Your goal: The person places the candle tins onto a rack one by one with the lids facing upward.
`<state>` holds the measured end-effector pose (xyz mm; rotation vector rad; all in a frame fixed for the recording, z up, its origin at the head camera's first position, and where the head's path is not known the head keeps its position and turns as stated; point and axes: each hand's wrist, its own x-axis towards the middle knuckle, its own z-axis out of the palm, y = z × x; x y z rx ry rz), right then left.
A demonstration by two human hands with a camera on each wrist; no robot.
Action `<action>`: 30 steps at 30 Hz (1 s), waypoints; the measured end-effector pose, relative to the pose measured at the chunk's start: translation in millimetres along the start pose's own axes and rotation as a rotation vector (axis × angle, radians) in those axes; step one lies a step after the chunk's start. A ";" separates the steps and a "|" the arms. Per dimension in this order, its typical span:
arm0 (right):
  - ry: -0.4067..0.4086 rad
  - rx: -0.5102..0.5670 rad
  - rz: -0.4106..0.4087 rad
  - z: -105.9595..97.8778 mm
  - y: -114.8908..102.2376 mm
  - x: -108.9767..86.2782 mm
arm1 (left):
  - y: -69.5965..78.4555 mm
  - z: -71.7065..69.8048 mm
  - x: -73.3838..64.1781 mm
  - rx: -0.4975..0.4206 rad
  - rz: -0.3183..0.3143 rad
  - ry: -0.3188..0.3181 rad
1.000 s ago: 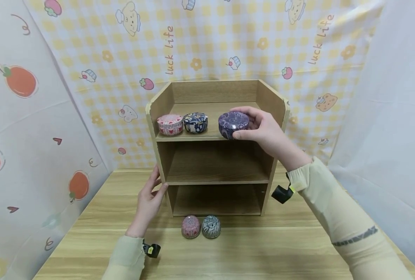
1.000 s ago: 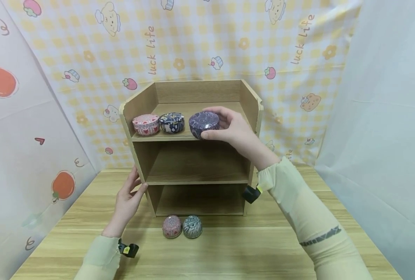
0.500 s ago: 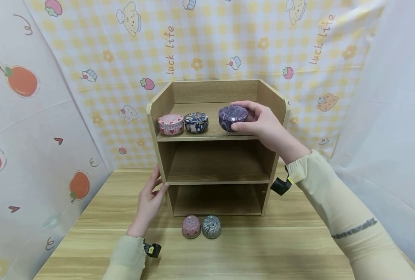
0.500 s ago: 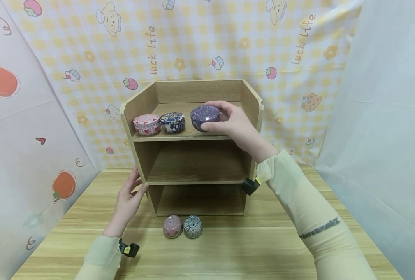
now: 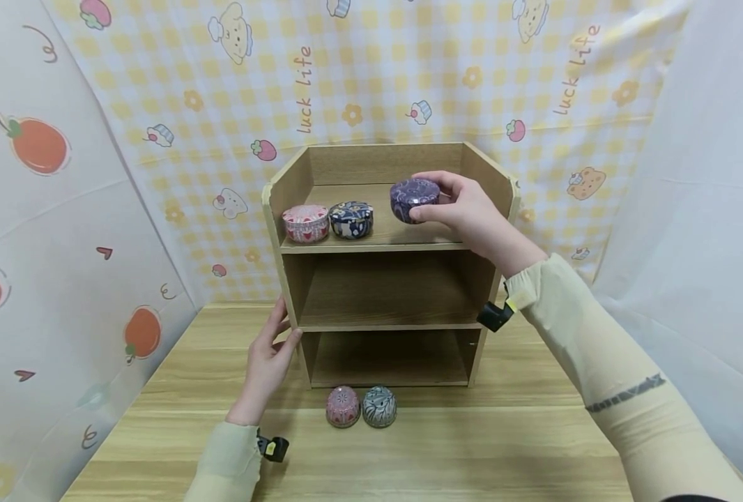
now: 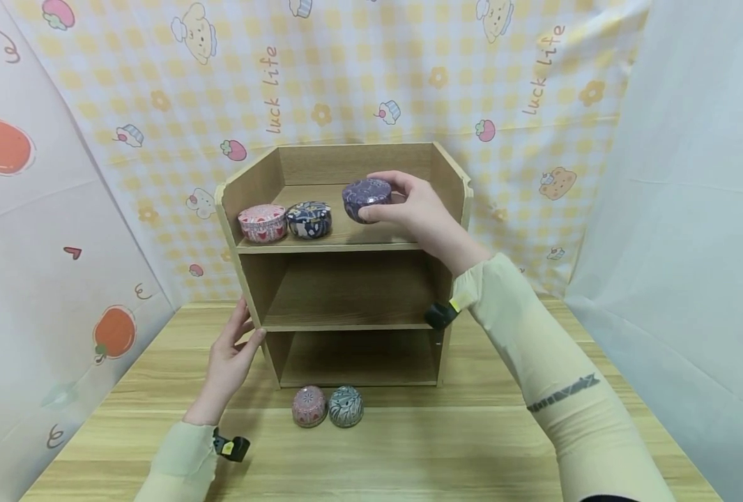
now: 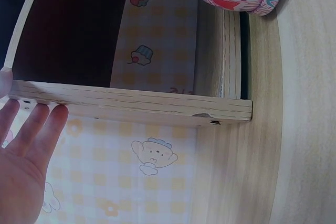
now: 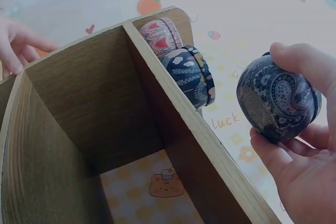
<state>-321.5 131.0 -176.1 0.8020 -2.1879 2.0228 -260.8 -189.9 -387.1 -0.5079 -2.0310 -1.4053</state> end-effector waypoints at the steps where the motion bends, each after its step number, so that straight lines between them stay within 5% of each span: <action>1: -0.001 -0.007 0.000 0.2 -0.2 1.1 | -0.1 0.0 0.0 -0.002 0.000 0.000; 30: 0.070 -0.159 0.024 -5.2 7.1 22.4 | 0.9 -0.8 0.8 0.000 -0.015 -0.009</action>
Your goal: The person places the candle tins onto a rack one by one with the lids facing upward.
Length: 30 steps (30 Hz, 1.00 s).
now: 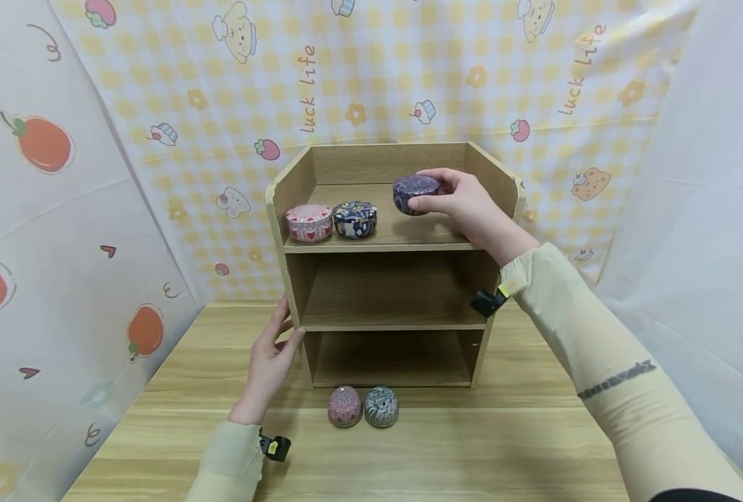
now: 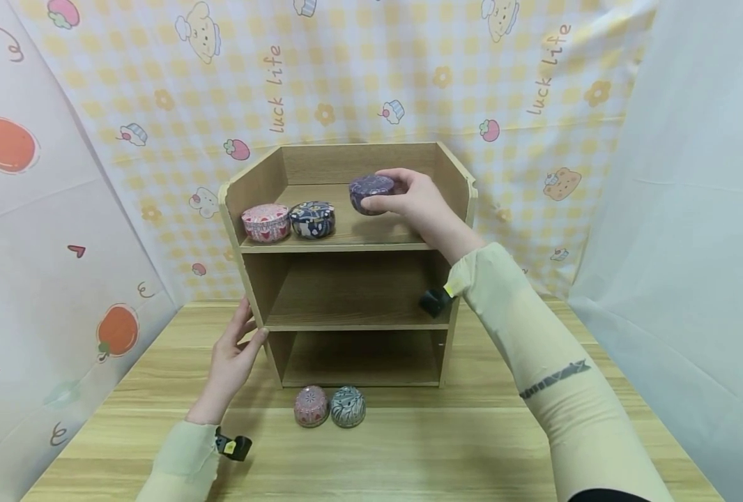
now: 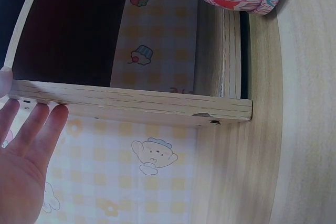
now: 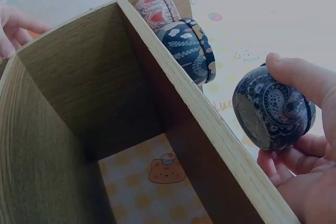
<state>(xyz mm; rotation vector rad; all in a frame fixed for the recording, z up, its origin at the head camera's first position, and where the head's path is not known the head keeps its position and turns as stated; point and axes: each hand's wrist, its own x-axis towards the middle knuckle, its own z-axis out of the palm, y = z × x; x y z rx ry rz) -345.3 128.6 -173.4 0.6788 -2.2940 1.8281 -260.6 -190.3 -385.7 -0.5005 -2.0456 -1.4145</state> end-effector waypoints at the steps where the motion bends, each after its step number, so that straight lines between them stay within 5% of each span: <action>1: -0.002 -0.002 0.001 0.1 -0.1 0.3 | 0.1 -0.1 -0.1 0.000 0.000 0.000; 30: -0.116 -0.173 0.123 8.1 -0.6 11.5 | 0.9 -1.0 -0.8 -0.016 -0.005 -0.006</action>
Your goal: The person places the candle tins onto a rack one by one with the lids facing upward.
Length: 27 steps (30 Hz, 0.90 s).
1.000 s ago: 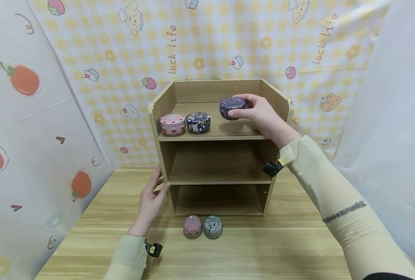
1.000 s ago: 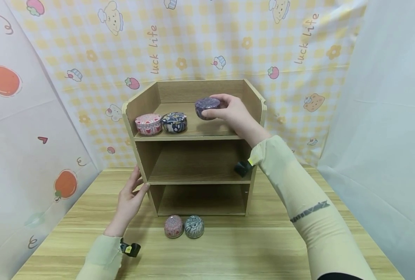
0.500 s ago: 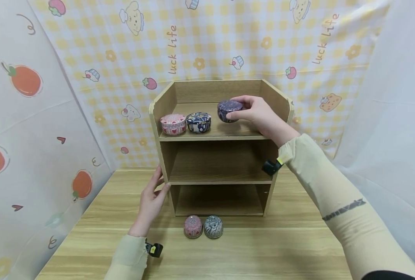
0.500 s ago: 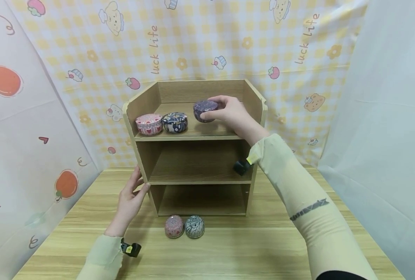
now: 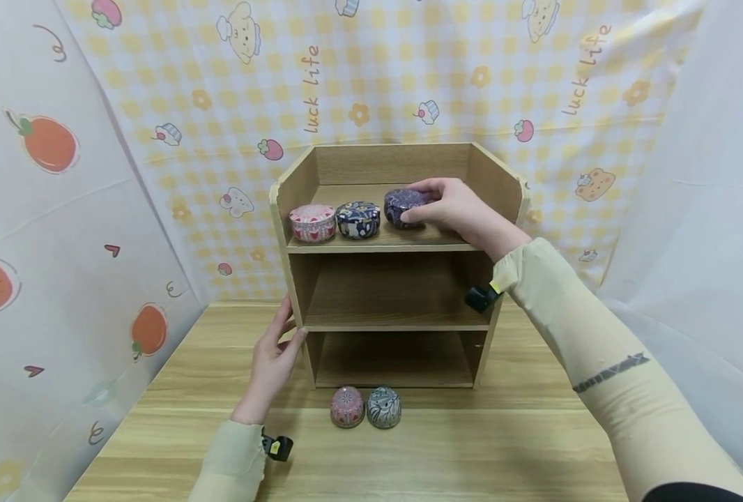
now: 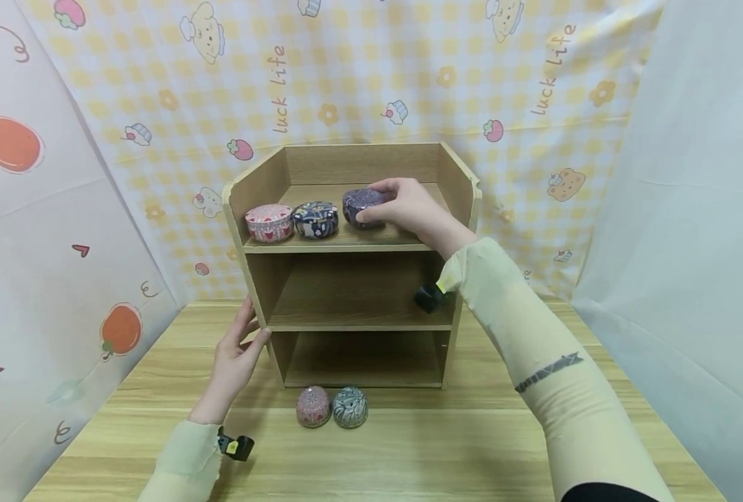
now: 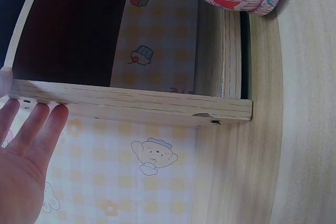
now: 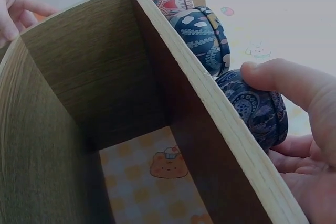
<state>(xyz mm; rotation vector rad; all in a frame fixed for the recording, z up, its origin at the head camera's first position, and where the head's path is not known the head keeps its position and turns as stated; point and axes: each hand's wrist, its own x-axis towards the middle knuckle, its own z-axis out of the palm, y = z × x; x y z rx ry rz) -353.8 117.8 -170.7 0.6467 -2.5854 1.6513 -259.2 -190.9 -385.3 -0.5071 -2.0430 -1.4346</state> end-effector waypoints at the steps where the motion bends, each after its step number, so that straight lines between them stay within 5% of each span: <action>1: -0.004 -0.010 0.000 0.0 0.2 0.6 | 0.2 -0.1 0.0 0.000 0.001 0.000; 27: -0.018 -0.177 0.025 -0.2 -1.3 2.9 | 4.4 1.1 -0.8 0.030 -0.002 0.009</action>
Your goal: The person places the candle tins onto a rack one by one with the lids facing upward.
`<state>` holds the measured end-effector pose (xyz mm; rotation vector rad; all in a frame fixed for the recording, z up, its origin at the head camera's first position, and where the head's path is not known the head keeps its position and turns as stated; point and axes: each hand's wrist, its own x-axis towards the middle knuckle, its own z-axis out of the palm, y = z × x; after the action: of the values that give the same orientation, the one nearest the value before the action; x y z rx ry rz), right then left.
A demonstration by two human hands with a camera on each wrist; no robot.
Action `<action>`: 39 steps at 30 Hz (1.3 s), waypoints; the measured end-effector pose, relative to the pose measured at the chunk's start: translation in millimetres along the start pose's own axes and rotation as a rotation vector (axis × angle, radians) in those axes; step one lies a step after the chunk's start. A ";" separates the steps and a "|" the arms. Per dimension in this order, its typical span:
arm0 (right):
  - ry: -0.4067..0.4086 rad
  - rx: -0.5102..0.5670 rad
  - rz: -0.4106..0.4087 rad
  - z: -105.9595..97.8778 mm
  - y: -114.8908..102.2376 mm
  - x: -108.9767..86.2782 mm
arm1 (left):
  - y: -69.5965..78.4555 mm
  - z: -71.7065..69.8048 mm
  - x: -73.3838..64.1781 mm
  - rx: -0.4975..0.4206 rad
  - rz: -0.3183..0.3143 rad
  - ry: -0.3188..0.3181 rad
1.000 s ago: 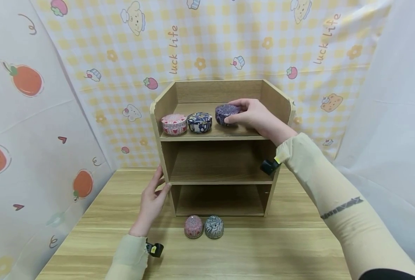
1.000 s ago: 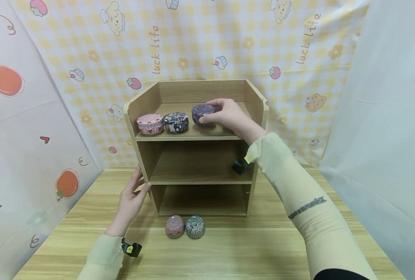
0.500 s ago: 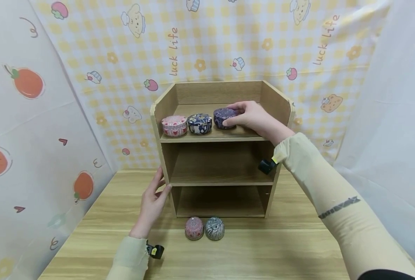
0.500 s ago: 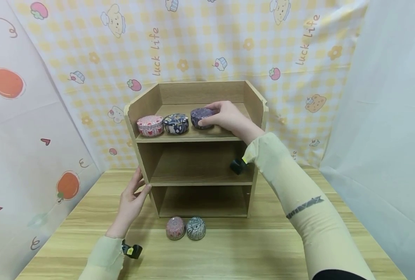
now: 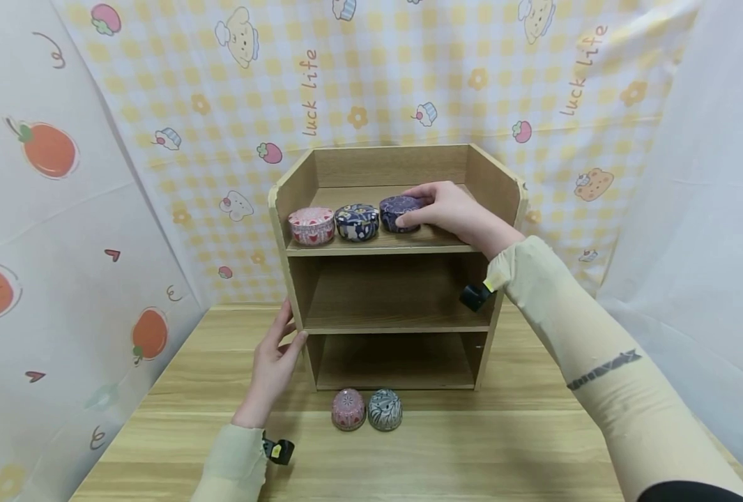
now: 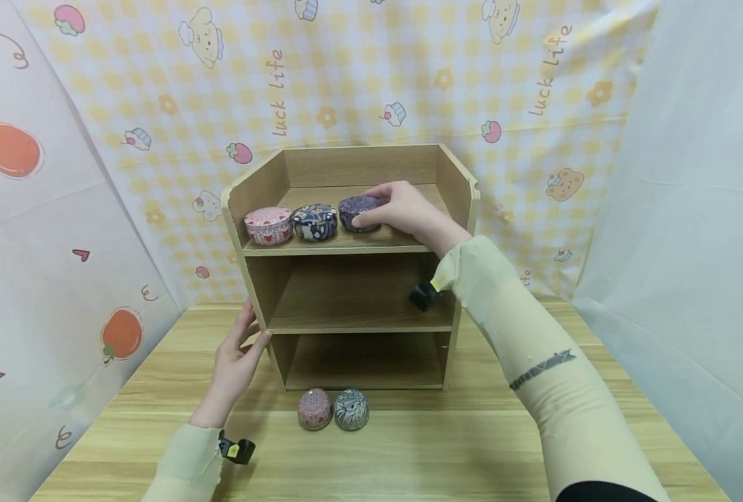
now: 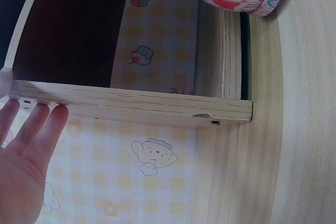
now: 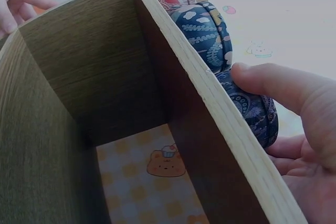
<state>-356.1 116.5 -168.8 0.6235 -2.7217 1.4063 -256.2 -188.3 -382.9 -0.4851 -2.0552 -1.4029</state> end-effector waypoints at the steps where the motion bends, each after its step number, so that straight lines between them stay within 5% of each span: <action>1: -0.004 0.003 0.000 0.2 0.0 0.2 | -0.1 0.0 0.0 0.002 0.002 0.001; 26: -0.058 0.011 -0.025 0.1 1.3 0.9 | -2.1 0.5 0.0 0.016 0.003 -0.001; 39: -0.058 0.001 -0.059 -8.5 3.4 -20.7 | -2.2 -0.9 -0.5 0.020 0.020 -0.002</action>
<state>-339.7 132.0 -170.4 0.7498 -2.7223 1.3987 -257.0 -189.9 -384.5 -0.4977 -2.0581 -1.3690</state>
